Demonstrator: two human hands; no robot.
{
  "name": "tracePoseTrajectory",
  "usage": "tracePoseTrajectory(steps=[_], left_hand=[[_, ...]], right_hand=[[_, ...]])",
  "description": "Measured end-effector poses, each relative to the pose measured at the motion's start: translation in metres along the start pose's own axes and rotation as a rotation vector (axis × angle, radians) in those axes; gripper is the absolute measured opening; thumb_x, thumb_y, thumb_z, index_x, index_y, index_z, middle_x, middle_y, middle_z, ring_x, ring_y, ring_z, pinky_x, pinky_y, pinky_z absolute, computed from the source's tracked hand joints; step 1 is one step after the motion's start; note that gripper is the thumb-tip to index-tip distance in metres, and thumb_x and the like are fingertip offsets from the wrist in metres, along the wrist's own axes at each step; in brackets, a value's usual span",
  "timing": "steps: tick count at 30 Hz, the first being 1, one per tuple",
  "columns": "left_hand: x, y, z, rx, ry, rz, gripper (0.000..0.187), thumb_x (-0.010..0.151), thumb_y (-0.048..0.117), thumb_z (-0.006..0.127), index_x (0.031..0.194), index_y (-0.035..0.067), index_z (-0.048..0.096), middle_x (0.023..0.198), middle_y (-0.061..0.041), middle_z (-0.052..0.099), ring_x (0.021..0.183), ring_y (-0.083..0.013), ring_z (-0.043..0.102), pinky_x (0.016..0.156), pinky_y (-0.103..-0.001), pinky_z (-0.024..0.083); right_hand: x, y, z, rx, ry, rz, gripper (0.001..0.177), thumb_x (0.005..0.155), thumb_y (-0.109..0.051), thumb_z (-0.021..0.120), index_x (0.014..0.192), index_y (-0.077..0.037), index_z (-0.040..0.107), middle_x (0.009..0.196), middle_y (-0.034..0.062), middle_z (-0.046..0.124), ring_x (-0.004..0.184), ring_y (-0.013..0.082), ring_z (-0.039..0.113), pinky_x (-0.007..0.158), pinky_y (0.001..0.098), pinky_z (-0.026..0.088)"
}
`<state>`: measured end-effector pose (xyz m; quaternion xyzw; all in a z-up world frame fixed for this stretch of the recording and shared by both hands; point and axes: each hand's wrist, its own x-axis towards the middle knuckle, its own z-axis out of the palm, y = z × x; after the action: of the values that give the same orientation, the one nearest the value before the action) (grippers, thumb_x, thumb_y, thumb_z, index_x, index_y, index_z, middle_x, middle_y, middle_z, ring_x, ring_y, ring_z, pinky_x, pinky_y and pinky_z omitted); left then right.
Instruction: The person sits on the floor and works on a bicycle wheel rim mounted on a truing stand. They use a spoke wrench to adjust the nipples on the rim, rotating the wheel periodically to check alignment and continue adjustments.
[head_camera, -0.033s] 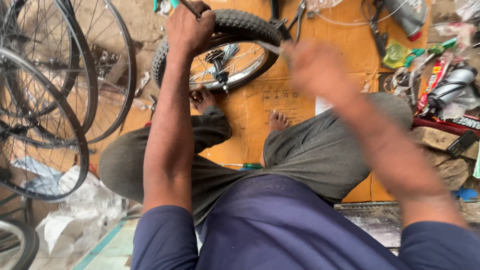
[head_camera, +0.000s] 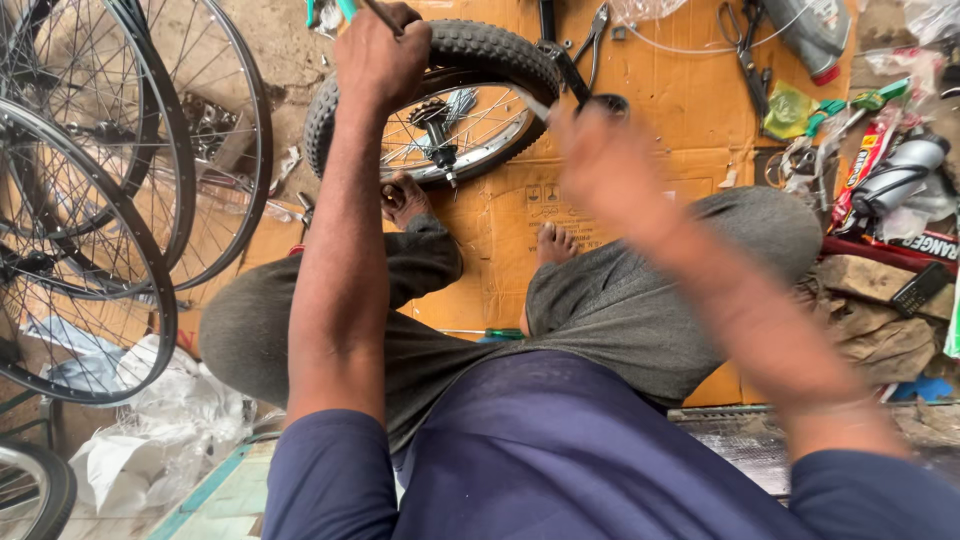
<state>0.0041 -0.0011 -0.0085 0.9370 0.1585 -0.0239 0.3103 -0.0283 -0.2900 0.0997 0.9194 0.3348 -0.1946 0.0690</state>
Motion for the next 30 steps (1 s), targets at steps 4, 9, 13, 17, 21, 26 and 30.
tracePoseTrajectory(steps=[4, 9, 13, 17, 21, 26, 30], left_hand=[[0.026, -0.026, 0.027, 0.019, 0.089, 0.068, 0.032, 0.090, 0.029, 0.050, 0.090, 0.010, 0.077, 0.085, -0.019, 0.072, 0.080, -0.0373, 0.068, 0.074, -0.054, 0.051], [0.038, -0.035, 0.029, 0.131, 0.336, 0.318, 0.031, 0.083, 0.032, 0.056, 0.086, 0.009, 0.077, 0.091, -0.025, 0.071, 0.090, -0.0444, 0.067, 0.073, -0.057, 0.050], [0.005, -0.021, 0.023, -0.009, 0.134, 0.135, 0.032, 0.085, 0.032, 0.054, 0.093, 0.009, 0.075, 0.095, -0.024, 0.072, 0.093, -0.0416, 0.066, 0.081, -0.055, 0.049], [0.010, -0.005, 0.009, 0.054, 0.125, 0.118, 0.033, 0.088, 0.034, 0.055, 0.093, 0.006, 0.071, 0.094, -0.023, 0.071, 0.089, -0.0421, 0.066, 0.077, -0.057, 0.048], [0.012, -0.005, -0.002, 0.034, 0.202, 0.146, 0.031, 0.088, 0.032, 0.056, 0.091, 0.003, 0.065, 0.089, -0.022, 0.069, 0.082, -0.0405, 0.066, 0.072, -0.055, 0.048], [0.016, -0.013, 0.006, 0.070, 0.196, 0.208, 0.031, 0.089, 0.033, 0.057, 0.092, 0.003, 0.064, 0.086, -0.020, 0.067, 0.080, -0.0377, 0.064, 0.070, -0.053, 0.047], [0.022, -0.019, 0.008, 0.078, 0.090, 0.095, 0.027, 0.092, 0.030, 0.049, 0.090, 0.006, 0.062, 0.078, -0.013, 0.061, 0.071, -0.0268, 0.058, 0.065, -0.046, 0.047]], right_hand=[[-0.022, -0.029, 0.072, 0.365, 0.423, 0.115, 0.064, 0.085, -0.015, 0.072, 0.144, -0.001, 0.049, 0.114, 0.0231, 0.067, 0.090, 0.0433, 0.068, 0.077, 0.0547, 0.056], [-0.025, -0.011, 0.111, 0.501, 0.585, 0.054, 0.054, 0.093, -0.006, 0.066, 0.145, -0.002, 0.050, 0.114, 0.0253, 0.068, 0.087, 0.0469, 0.068, 0.068, 0.0545, 0.056], [-0.032, -0.037, 0.120, 0.421, 0.582, 0.126, 0.052, 0.091, -0.003, 0.063, 0.141, 0.000, 0.051, 0.108, 0.0244, 0.068, 0.085, 0.0434, 0.070, 0.067, 0.0530, 0.057], [0.014, -0.058, 0.090, 0.415, 0.427, 0.250, 0.051, 0.093, 0.002, 0.060, 0.142, 0.006, 0.048, 0.103, 0.0267, 0.067, 0.072, 0.0373, 0.070, 0.055, 0.0480, 0.056], [0.040, -0.037, 0.050, 0.210, 0.372, 0.114, 0.049, 0.090, -0.002, 0.064, 0.137, 0.004, 0.052, 0.093, 0.0260, 0.067, 0.069, 0.0346, 0.071, 0.055, 0.0459, 0.057], [0.067, 0.016, -0.024, -0.030, 0.068, -0.058, 0.027, 0.103, -0.015, 0.058, 0.128, -0.004, 0.059, 0.096, 0.0234, 0.069, 0.086, 0.0402, 0.070, 0.072, 0.0551, 0.057], [0.058, -0.011, -0.013, -0.128, 0.264, -0.114, 0.043, 0.091, -0.016, 0.059, 0.130, 0.003, 0.061, 0.094, 0.0235, 0.070, 0.079, 0.0359, 0.070, 0.063, 0.0508, 0.058]])
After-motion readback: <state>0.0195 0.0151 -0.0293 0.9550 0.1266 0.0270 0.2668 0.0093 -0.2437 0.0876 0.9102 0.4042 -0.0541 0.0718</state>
